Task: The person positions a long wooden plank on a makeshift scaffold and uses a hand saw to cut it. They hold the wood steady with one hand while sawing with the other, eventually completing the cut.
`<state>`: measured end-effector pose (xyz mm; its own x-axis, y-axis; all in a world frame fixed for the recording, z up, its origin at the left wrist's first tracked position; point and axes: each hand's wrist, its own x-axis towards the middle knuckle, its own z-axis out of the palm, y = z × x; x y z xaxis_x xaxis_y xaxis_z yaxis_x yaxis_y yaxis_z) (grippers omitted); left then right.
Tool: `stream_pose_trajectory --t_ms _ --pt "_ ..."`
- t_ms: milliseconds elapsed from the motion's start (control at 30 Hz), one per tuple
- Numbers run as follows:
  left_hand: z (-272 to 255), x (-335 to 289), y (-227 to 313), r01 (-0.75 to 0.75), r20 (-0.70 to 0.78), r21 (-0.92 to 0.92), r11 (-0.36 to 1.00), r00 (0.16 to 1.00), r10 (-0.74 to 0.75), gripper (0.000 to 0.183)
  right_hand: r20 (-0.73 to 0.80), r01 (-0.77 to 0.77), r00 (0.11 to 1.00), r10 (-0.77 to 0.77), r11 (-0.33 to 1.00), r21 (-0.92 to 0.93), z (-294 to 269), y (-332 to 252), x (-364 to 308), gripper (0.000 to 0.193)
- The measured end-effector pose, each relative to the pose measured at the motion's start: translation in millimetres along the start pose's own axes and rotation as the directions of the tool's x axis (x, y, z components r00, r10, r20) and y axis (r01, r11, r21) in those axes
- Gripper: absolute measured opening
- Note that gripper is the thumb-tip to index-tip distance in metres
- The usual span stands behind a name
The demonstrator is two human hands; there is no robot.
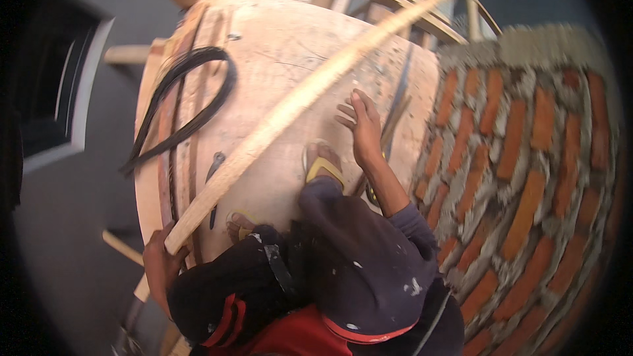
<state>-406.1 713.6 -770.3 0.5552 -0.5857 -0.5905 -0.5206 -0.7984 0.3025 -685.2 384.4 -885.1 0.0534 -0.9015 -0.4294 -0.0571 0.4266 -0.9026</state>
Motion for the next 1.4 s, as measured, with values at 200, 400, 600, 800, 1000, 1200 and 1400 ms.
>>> stream_pose_trajectory --t_ms 200,400,600,800,1000,1200,1400 --pt "-11.6 2.6 4.9 0.071 0.189 -0.293 0.954 0.982 -0.015 0.068 -0.05 0.176 0.9 -0.434 0.464 -0.868 -165.9 88.0 -88.7 0.038" --pt "-3.6 23.3 -1.6 -0.149 0.166 -0.263 0.953 0.966 0.197 0.083 0.013 0.069 0.985 -0.173 0.32 -0.945 -182.1 139.6 -183.9 0.048" --pt "-16.2 33.2 5.7 -0.093 0.278 -0.345 0.934 0.94 0.196 0.089 -0.072 0.049 0.952 -0.297 0.38 -0.924 -157.2 140.4 -166.1 0.051" --pt "-22.4 42.0 15.3 -0.236 0.219 -0.268 0.934 0.929 0.297 0.089 -0.126 -0.097 0.991 -0.034 0.453 -0.886 -128.0 109.2 -198.9 0.049" --pt "-11.4 45.3 37.9 -0.278 0.28 -0.267 0.923 0.894 0.35 0.088 -0.035 -0.125 0.985 0.168 0.566 -0.815 -123.3 124.8 -203.9 0.047" --pt "-7.5 57.5 35.2 -0.346 0.286 -0.209 0.914 0.873 0.396 0.09 -0.053 -0.142 0.986 0.158 0.631 -0.763 -125.4 135.8 -191.0 0.043" --pt "-14.1 54.8 23.8 -0.279 0.244 -0.222 0.934 0.912 0.33 0.091 -0.106 0.014 0.985 -0.137 0.671 -0.742 -208.6 186.7 -198.2 0.055"
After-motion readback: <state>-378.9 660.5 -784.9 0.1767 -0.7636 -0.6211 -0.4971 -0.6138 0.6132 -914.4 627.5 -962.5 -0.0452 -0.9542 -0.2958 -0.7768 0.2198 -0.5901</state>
